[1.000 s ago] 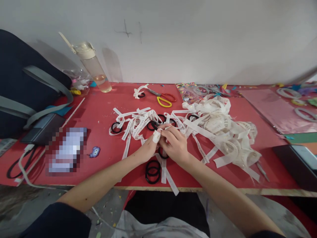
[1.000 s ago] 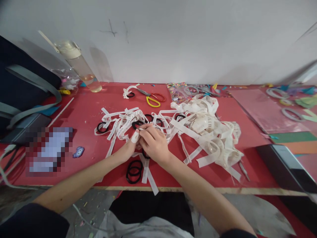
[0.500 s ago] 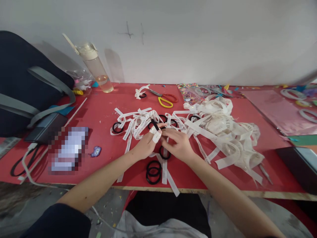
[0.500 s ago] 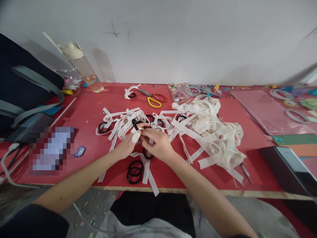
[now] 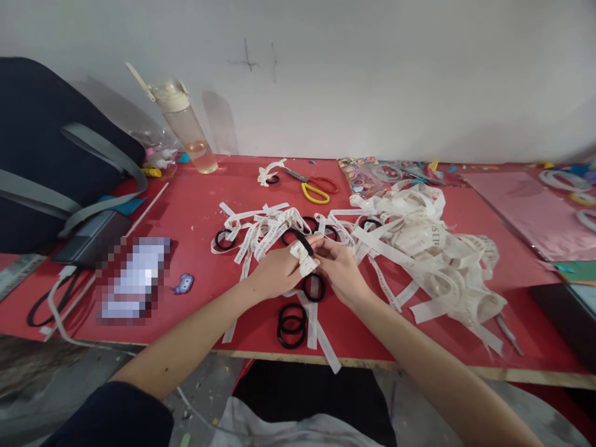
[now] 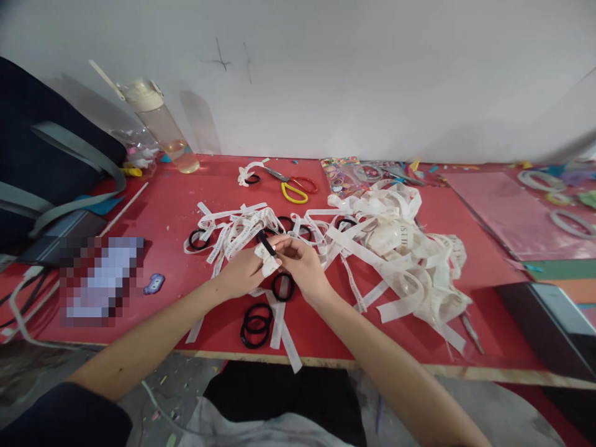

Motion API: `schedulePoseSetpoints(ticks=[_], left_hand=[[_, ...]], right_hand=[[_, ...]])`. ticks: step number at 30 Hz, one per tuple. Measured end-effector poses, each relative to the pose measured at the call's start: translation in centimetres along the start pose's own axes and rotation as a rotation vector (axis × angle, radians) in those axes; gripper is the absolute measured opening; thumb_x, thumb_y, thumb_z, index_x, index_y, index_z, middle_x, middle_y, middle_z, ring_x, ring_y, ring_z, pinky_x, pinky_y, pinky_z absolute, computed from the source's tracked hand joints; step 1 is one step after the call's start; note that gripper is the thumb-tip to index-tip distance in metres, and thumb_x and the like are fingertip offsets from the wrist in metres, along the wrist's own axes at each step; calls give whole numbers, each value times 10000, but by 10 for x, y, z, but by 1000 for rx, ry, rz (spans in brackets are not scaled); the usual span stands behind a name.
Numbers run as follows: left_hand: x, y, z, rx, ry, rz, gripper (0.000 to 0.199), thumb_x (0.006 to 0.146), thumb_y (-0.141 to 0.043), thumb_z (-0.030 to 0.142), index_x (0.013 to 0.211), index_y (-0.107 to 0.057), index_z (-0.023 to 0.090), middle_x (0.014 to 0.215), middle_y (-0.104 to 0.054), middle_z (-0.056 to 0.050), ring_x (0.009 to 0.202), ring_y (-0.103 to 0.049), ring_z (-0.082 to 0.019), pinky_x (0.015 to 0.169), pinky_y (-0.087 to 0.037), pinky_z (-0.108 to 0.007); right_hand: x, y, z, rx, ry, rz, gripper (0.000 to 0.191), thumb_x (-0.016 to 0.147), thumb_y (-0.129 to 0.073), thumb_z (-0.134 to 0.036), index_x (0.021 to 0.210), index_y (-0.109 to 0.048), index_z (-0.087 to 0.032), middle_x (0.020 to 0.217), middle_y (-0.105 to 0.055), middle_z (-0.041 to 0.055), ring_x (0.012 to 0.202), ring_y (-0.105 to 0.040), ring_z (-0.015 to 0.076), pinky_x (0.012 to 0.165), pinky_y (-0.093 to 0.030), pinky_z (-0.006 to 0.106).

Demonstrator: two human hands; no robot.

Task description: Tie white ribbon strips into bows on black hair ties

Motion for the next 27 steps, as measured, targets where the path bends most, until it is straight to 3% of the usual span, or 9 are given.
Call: schedulePoseSetpoints(ticks=[4,8,11,15,20,25,27], left_hand=[[1,7,-5,13,3,-17,574,949,-472,350,1502,-355,253,1415,-546,-116,1193,-595,-283,1019,-455,-422],[3,12,-8,-78,-21,13,596,928,-524,386,1494,-386,260,1212,-610,-103,1035,-620,-246,951,-479,-390],[5,12,-7,-313,19,37,595,899,-571,428,1449,-459,232,1103,-613,-82,960,-596,-214,876,-499,-345],[7,8,-5,-653,128,63,547,850,-631,472,1332,-578,221,988,-623,-35,894,-572,-177,773,-490,-280],[5,7,-13,-904,236,170,481,855,-614,510,1193,-683,174,926,-629,-58,853,-565,-166,682,-451,-237],[5,14,-7,-686,109,146,409,866,-625,450,1202,-696,226,1091,-590,-73,975,-561,-189,867,-486,-292],[5,14,-3,-612,103,129,434,862,-621,472,1232,-670,252,1160,-556,-74,963,-567,-192,850,-511,-321]], right_hand=[[0,1,-2,-34,-51,-19,220,635,-785,-232,822,-683,-180,699,-659,-22,585,-549,79,537,-445,185],[0,2,-5,-49,-55,-59,255,646,-804,-255,840,-656,-179,672,-641,-34,572,-568,78,549,-458,193],[0,0,-6,-50,-31,-138,305,672,-805,-243,894,-600,-197,693,-636,-48,567,-600,86,561,-475,210],[-3,-3,-10,-146,53,-232,267,720,-765,-219,831,-521,-208,716,-611,-55,563,-605,86,585,-487,231],[-11,-7,-13,-257,84,-314,226,764,-682,-188,745,-457,-207,689,-559,-58,560,-559,70,564,-440,214],[-11,-9,-9,-291,51,-346,168,747,-646,-157,798,-492,-203,702,-567,-58,574,-578,79,600,-472,228],[-9,-10,-7,-279,30,-347,145,754,-635,-174,819,-508,-202,709,-579,-53,580,-603,91,622,-496,244]])
Point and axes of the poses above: each hand's wrist, its own x-axis towards the middle knuckle, its own y-axis out of the back of the hand, z = x × y, the point moved 1 cm from there along x, towards the middle knuckle
